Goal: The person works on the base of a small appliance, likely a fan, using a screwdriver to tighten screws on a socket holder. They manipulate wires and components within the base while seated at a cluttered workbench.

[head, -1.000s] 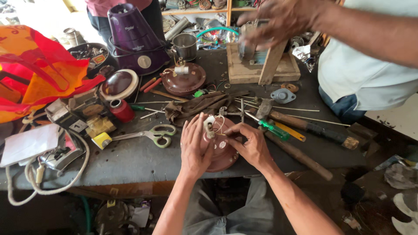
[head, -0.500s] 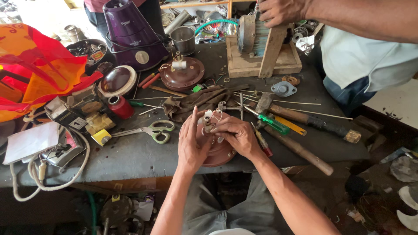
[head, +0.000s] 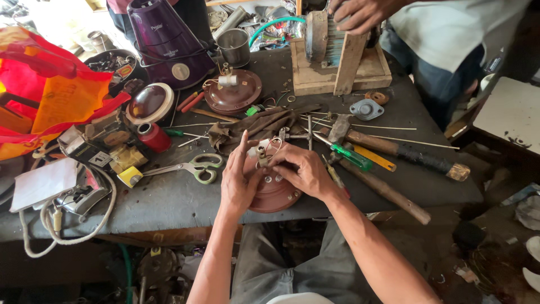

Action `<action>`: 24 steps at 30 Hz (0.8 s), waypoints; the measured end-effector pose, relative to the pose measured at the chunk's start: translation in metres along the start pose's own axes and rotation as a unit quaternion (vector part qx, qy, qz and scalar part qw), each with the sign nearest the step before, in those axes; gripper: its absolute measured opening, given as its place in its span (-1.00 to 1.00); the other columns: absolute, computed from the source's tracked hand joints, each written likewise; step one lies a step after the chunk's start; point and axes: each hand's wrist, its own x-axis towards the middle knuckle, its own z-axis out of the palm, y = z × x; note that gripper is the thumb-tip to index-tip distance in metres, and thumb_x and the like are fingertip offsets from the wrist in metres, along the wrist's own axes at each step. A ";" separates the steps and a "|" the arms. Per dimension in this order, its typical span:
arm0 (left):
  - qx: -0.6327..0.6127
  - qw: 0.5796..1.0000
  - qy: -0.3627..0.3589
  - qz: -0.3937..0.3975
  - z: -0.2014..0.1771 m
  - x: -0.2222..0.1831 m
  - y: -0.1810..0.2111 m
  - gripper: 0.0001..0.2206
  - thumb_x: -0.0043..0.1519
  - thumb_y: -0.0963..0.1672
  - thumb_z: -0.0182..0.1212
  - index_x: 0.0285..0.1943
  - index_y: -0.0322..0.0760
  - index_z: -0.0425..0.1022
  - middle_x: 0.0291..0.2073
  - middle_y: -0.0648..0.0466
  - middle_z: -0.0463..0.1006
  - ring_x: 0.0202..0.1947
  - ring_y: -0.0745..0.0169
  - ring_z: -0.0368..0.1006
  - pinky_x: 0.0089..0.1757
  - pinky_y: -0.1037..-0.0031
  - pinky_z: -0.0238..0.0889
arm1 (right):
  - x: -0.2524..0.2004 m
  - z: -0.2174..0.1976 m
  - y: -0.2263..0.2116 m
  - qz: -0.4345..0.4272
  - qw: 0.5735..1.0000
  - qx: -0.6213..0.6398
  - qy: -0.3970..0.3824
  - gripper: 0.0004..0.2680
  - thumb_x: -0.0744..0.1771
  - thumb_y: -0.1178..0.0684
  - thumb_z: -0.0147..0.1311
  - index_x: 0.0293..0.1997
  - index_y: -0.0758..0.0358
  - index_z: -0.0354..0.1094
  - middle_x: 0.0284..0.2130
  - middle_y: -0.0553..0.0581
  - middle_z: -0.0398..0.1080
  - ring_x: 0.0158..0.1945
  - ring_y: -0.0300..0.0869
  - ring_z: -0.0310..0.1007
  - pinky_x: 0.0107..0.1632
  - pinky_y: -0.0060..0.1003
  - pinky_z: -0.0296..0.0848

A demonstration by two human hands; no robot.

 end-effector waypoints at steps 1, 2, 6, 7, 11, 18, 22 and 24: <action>-0.005 1.000 -0.001 0.000 0.000 0.000 0.000 -0.14 0.05 -0.30 0.31 0.60 -0.27 0.01 0.25 -0.06 0.48 0.29 -0.10 0.36 0.22 0.22 0.23 | 0.000 -0.001 -0.002 -0.004 1.000 -0.005 0.001 -0.87 0.27 0.25 0.24 -0.15 0.27 0.48 -0.20 0.09 0.54 -0.15 -0.19 0.60 -0.09 -0.32 0.55; -0.009 1.000 -0.001 0.000 0.000 0.001 0.000 -0.15 0.06 -0.30 0.32 0.60 -0.27 0.01 0.25 -0.05 0.48 0.29 -0.10 0.36 0.22 0.22 0.24 | 0.001 -0.001 -0.005 -0.009 1.000 -0.010 0.002 -0.87 0.27 0.25 0.24 -0.15 0.26 0.47 -0.20 0.09 0.54 -0.15 -0.19 0.60 -0.10 -0.33 0.55; -0.013 1.000 0.001 0.002 0.001 -0.001 0.000 -0.15 0.07 -0.30 0.32 0.61 -0.28 0.00 0.25 -0.03 0.48 0.28 -0.08 0.37 0.22 0.23 0.23 | 0.006 -0.003 -0.013 0.091 0.992 0.043 0.078 -0.89 0.32 0.23 0.19 -0.11 0.21 0.46 -0.22 0.05 0.54 -0.22 -0.18 0.59 -0.24 -0.37 0.57; -0.013 1.000 0.002 0.003 0.001 -0.001 0.000 -0.15 0.07 -0.30 0.32 0.61 -0.28 0.00 0.25 -0.03 0.49 0.28 -0.08 0.37 0.23 0.23 0.23 | 0.010 -0.003 -0.014 0.087 0.990 0.005 0.115 -0.89 0.32 0.22 0.18 -0.09 0.18 0.47 -0.24 0.04 0.55 -0.26 -0.18 0.58 -0.28 -0.37 0.54; -0.015 1.000 0.009 0.011 0.002 -0.001 0.004 -0.14 0.07 -0.29 0.33 0.61 -0.29 0.00 0.25 -0.03 0.49 0.30 -0.10 0.36 0.24 0.23 0.21 | 0.023 -0.011 -0.014 -0.036 0.980 -0.131 0.144 -0.82 0.32 0.19 0.21 0.01 0.16 0.49 -0.13 0.09 0.51 -0.19 -0.18 0.53 -0.16 -0.31 0.52; -0.020 1.000 0.016 0.008 0.000 0.005 0.024 -0.10 0.01 -0.24 0.40 0.58 -0.31 -0.01 0.17 -0.04 0.53 0.27 -0.07 0.35 0.21 0.23 0.18 | 0.034 -0.024 -0.018 -0.119 0.939 -0.311 0.079 -0.88 0.24 0.03 0.32 -0.20 0.08 0.56 -0.27 -0.06 0.51 -0.12 -0.12 0.48 -0.05 -0.18 0.48; -0.017 0.999 0.032 -0.005 0.014 0.017 0.028 -0.19 0.09 -0.24 0.36 0.59 -0.24 0.10 -0.03 0.02 0.65 0.17 0.02 0.48 0.16 0.28 0.29 | 0.028 -0.031 -0.020 -0.124 0.928 -0.345 0.063 -0.89 0.25 0.02 0.29 -0.25 0.15 0.56 -0.31 -0.02 0.50 -0.12 -0.09 0.47 -0.04 -0.15 0.47; -0.032 0.998 0.041 -0.044 0.021 0.024 0.027 -0.23 0.11 -0.23 0.35 0.58 -0.19 0.15 -0.14 0.03 0.66 0.03 0.06 0.53 0.06 0.30 0.35 | 0.027 -0.035 -0.020 -0.121 0.928 -0.347 0.060 -0.89 0.24 0.03 0.28 -0.27 0.16 0.55 -0.31 -0.01 0.50 -0.12 -0.08 0.47 -0.05 -0.15 0.46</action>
